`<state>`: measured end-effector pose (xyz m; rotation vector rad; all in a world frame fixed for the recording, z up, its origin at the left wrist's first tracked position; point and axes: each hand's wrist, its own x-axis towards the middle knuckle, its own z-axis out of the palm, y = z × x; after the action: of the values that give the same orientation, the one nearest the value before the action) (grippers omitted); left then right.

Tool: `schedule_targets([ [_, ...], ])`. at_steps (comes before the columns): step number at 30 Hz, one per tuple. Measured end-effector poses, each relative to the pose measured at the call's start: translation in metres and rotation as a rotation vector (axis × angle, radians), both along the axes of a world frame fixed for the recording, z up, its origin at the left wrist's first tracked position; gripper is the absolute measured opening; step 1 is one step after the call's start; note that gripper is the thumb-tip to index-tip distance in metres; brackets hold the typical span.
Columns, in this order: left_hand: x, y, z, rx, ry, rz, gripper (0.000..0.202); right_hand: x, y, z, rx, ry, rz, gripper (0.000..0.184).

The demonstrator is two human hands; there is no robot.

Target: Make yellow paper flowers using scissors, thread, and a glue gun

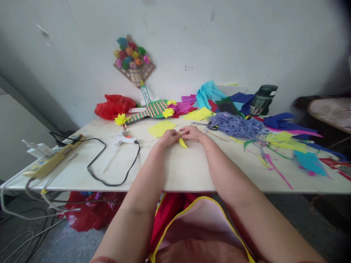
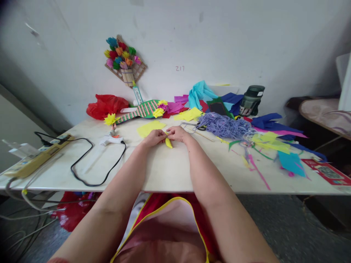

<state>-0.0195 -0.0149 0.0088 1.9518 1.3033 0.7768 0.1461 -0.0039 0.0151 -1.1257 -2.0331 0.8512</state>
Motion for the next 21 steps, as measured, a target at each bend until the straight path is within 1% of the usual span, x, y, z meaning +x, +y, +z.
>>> schedule_targets([
  [2, 0.0000, 0.0003, -0.0003, -0.001, 0.005, 0.006, 0.022, -0.0008, 0.0011, -0.0011, 0.046, -0.028, -0.004, 0.008],
  [4, 0.0001, 0.0005, -0.0005, -0.005, 0.010, 0.016, 0.025, -0.0016, 0.0024, -0.0025, 0.057, -0.035, -0.002, 0.009],
  [12, 0.0003, -0.0020, 0.0020, -0.041, -0.012, 0.036, 0.028, -0.0032, 0.0034, -0.0048, -0.068, 0.051, 0.003, 0.009],
  [16, 0.0007, -0.0019, 0.0015, -0.042, -0.048, 0.022, 0.021, -0.0025, 0.0025, -0.0039, -0.102, 0.057, -0.005, 0.012],
  [18, 0.0005, -0.0013, 0.0007, -0.053, -0.073, 0.027, 0.016, -0.0014, 0.0029, -0.0037, -0.064, 0.012, -0.015, 0.014],
  [21, -0.0007, -0.0007, 0.0005, -0.051, -0.057, 0.046, 0.023, 0.0010, 0.0041, -0.0039, 0.068, -0.108, -0.048, 0.013],
])
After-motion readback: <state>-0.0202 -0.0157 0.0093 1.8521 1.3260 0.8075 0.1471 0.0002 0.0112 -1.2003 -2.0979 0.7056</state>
